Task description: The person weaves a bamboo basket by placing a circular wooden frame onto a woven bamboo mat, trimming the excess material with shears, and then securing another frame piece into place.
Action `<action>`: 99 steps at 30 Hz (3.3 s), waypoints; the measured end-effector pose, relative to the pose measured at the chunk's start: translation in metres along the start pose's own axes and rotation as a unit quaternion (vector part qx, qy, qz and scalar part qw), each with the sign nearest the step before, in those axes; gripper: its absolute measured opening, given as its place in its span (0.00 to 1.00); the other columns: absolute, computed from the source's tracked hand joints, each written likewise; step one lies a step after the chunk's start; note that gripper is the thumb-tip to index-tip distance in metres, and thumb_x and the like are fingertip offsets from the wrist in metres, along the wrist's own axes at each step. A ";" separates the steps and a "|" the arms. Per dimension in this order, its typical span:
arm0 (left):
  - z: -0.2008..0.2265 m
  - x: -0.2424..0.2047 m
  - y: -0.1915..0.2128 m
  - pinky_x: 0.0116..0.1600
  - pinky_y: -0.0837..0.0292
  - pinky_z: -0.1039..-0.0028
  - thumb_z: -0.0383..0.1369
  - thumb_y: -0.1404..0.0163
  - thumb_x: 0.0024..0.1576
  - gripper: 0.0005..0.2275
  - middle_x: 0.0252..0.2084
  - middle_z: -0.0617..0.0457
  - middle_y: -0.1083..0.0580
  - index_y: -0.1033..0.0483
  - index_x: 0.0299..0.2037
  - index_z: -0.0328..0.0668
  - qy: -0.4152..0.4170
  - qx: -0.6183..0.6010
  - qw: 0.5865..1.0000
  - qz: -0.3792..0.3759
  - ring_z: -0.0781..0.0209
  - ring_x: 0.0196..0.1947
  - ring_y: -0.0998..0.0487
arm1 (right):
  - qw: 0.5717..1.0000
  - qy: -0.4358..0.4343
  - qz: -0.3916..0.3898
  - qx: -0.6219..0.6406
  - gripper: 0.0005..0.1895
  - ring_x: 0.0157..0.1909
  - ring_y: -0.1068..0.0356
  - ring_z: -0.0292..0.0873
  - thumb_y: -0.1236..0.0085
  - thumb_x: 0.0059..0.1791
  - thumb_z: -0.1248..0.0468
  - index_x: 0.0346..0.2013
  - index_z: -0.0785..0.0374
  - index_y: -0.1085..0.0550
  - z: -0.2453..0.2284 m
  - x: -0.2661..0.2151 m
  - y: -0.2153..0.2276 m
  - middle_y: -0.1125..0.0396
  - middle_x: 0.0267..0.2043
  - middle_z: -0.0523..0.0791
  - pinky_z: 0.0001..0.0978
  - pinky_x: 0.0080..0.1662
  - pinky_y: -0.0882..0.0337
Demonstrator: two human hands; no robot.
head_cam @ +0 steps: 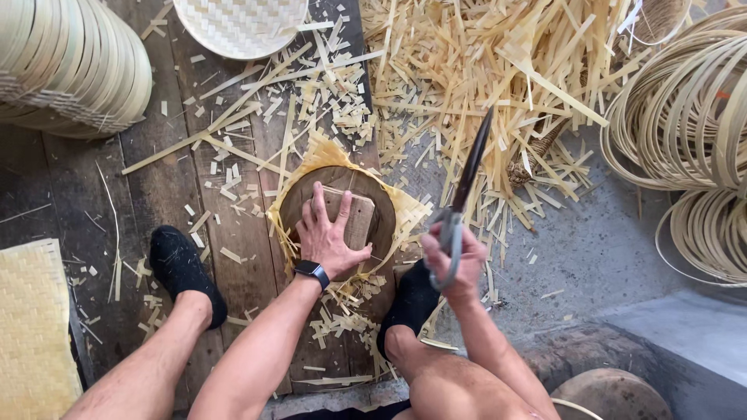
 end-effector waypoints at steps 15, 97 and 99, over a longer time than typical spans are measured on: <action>0.005 0.002 -0.002 0.66 0.51 0.37 0.55 0.32 0.30 0.53 0.75 0.35 0.58 0.49 0.71 0.79 -0.070 0.016 0.997 0.013 0.32 0.71 0.50 | 0.795 -0.177 -0.098 -0.572 0.29 0.33 0.30 0.50 0.40 0.45 0.40 0.35 0.66 0.26 0.022 0.037 0.059 0.31 0.29 0.49 0.47 0.41 0.30; 0.004 0.015 -0.003 0.69 0.58 0.41 0.57 0.28 0.18 0.71 0.62 0.36 0.45 0.63 0.72 0.45 -0.164 0.060 0.981 -0.083 0.36 0.67 0.47 | 0.609 0.100 -0.212 -0.758 0.13 0.38 0.28 0.45 0.55 0.55 0.61 0.43 0.68 0.27 0.110 0.124 0.047 0.29 0.39 0.53 0.37 0.41 0.25; 0.002 0.016 -0.003 0.70 0.58 0.41 0.57 0.28 0.18 0.72 0.63 0.35 0.46 0.64 0.73 0.44 -0.172 0.065 0.978 -0.095 0.36 0.68 0.48 | 0.600 0.170 -0.170 -0.763 0.10 0.39 0.28 0.44 0.56 0.54 0.65 0.41 0.67 0.27 0.109 0.127 0.020 0.28 0.38 0.51 0.37 0.43 0.26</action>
Point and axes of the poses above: each hand's wrist, its own x-axis towards the middle knuckle, its own y-axis out of the back of the hand, z = x × y, the point moved 3 cm from there along x, towards the middle knuckle
